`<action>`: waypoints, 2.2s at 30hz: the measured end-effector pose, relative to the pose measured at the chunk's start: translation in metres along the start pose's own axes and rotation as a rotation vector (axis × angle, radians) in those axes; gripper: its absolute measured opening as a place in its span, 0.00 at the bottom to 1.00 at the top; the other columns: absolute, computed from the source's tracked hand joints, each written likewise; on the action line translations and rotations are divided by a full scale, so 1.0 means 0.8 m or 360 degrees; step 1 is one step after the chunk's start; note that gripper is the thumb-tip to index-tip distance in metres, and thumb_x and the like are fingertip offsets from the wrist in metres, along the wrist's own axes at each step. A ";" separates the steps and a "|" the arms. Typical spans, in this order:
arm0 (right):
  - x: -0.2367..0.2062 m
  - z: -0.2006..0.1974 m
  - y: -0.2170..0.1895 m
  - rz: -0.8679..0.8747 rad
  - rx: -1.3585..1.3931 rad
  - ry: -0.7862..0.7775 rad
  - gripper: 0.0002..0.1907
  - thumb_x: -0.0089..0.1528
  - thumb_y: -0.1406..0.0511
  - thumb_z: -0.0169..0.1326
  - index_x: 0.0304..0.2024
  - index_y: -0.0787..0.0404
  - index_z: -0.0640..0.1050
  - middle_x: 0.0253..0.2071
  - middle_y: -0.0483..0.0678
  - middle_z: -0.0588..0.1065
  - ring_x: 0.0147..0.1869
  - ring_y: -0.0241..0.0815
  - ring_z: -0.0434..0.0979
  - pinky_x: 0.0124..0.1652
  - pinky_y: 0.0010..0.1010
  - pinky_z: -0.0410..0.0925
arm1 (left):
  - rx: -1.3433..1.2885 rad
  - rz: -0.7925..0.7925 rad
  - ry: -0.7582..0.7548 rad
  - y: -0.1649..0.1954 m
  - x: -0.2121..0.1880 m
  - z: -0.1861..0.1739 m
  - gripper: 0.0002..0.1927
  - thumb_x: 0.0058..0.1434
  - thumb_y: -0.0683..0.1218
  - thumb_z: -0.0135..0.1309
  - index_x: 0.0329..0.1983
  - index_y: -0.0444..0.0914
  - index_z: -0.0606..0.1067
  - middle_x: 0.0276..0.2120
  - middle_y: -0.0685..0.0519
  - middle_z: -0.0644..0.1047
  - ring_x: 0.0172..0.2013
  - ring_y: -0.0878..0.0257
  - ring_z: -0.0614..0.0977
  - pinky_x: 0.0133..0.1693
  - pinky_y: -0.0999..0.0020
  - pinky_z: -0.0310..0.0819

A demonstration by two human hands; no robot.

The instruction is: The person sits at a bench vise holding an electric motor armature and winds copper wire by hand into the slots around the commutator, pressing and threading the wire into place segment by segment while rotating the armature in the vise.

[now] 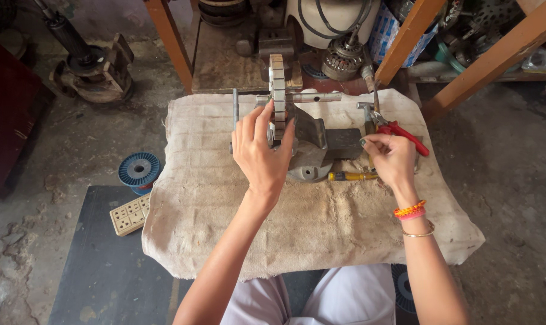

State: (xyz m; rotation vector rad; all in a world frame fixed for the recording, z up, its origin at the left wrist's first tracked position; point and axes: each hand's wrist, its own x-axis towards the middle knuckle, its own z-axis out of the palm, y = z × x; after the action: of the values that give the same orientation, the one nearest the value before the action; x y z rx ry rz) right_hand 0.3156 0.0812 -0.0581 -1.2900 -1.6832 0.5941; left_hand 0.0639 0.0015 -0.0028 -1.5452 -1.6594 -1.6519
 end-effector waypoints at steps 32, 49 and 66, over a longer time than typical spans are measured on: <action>0.028 0.074 -0.171 -0.0770 0.0193 -0.0240 0.08 0.63 0.74 0.59 0.44 0.69 0.83 0.33 0.45 0.78 0.29 0.25 0.71 0.28 0.21 0.64 | -0.0006 0.0092 0.0096 -0.015 -0.008 0.017 0.24 0.57 0.43 0.68 0.57 0.39 0.77 0.46 0.53 0.78 0.45 0.58 0.79 0.49 0.61 0.69; 0.027 0.066 -0.184 -0.0776 0.0040 0.0102 0.04 0.63 0.73 0.62 0.40 0.65 0.83 0.23 0.44 0.72 0.24 0.29 0.67 0.26 0.25 0.61 | 0.0029 0.0047 0.0031 0.001 0.005 0.004 0.21 0.57 0.46 0.67 0.52 0.38 0.76 0.43 0.54 0.77 0.44 0.57 0.78 0.48 0.61 0.68; 0.023 0.056 -0.216 -0.0882 0.0037 0.0185 0.04 0.63 0.74 0.62 0.41 0.65 0.83 0.27 0.45 0.75 0.25 0.30 0.71 0.26 0.24 0.63 | 0.0420 0.0122 -0.0074 0.017 0.068 -0.002 0.18 0.58 0.53 0.64 0.21 0.39 0.73 0.20 0.53 0.77 0.26 0.57 0.78 0.36 0.59 0.66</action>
State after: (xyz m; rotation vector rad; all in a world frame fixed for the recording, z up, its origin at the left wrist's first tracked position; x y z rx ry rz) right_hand 0.1903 0.0465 0.0657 -0.7680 -1.8223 0.2017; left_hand 0.0554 0.0206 0.0494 -1.5044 -1.7383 -1.3076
